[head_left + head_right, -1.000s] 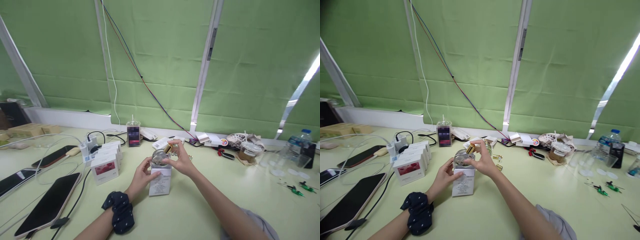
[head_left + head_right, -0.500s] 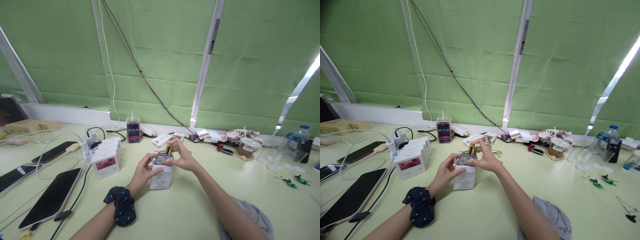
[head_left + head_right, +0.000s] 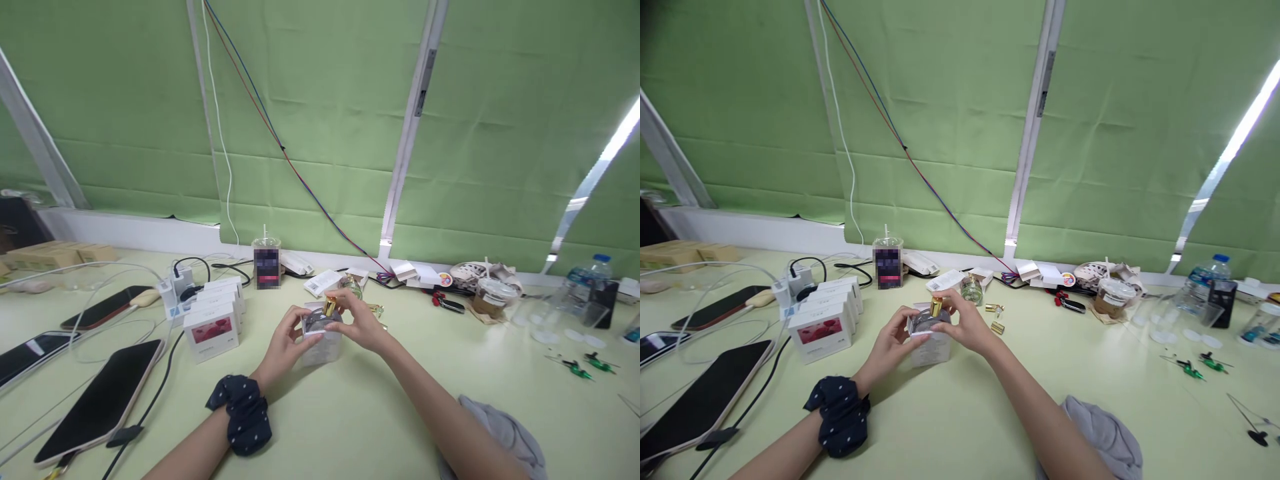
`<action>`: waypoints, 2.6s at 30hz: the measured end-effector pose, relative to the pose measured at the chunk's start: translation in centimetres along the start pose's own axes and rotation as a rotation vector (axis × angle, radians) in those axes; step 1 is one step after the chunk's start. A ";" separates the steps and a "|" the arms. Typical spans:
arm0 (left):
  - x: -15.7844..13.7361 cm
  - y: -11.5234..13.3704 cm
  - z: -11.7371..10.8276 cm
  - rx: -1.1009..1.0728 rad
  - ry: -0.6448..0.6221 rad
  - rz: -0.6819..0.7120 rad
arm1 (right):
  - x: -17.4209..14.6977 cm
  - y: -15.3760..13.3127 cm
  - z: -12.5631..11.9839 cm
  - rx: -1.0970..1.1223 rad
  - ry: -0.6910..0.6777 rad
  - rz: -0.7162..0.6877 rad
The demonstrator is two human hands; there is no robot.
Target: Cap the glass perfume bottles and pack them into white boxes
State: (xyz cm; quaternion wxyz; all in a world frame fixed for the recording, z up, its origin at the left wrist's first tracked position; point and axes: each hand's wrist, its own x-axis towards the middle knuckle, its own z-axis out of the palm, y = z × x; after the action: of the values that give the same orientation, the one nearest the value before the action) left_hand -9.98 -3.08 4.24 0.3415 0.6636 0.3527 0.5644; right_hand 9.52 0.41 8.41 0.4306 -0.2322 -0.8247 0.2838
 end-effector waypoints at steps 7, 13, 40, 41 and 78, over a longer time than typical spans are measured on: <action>0.3 -0.4 -0.4 0.028 -0.003 -0.009 | 0.0 0.2 0.9 0.011 0.077 -0.045; 0.5 -0.6 -0.6 0.021 -0.064 -0.022 | 0.0 0.9 1.0 0.027 0.097 -0.015; 0.6 -0.7 -0.3 0.028 -0.034 -0.053 | -0.3 1.2 1.6 -0.107 0.037 -0.099; 0.6 -0.7 -0.3 0.028 -0.034 -0.046 | -0.3 1.2 1.6 -0.111 0.038 -0.110; 0.1 -0.5 -0.4 0.168 0.057 0.010 | -0.1 1.6 1.5 -0.065 0.227 -0.099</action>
State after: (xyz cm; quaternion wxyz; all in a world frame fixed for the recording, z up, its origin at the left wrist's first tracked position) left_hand -10.41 -2.70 3.94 0.2718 0.6754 0.4051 0.5530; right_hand 8.51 1.12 6.57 0.5270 -0.2356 -0.7898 0.2073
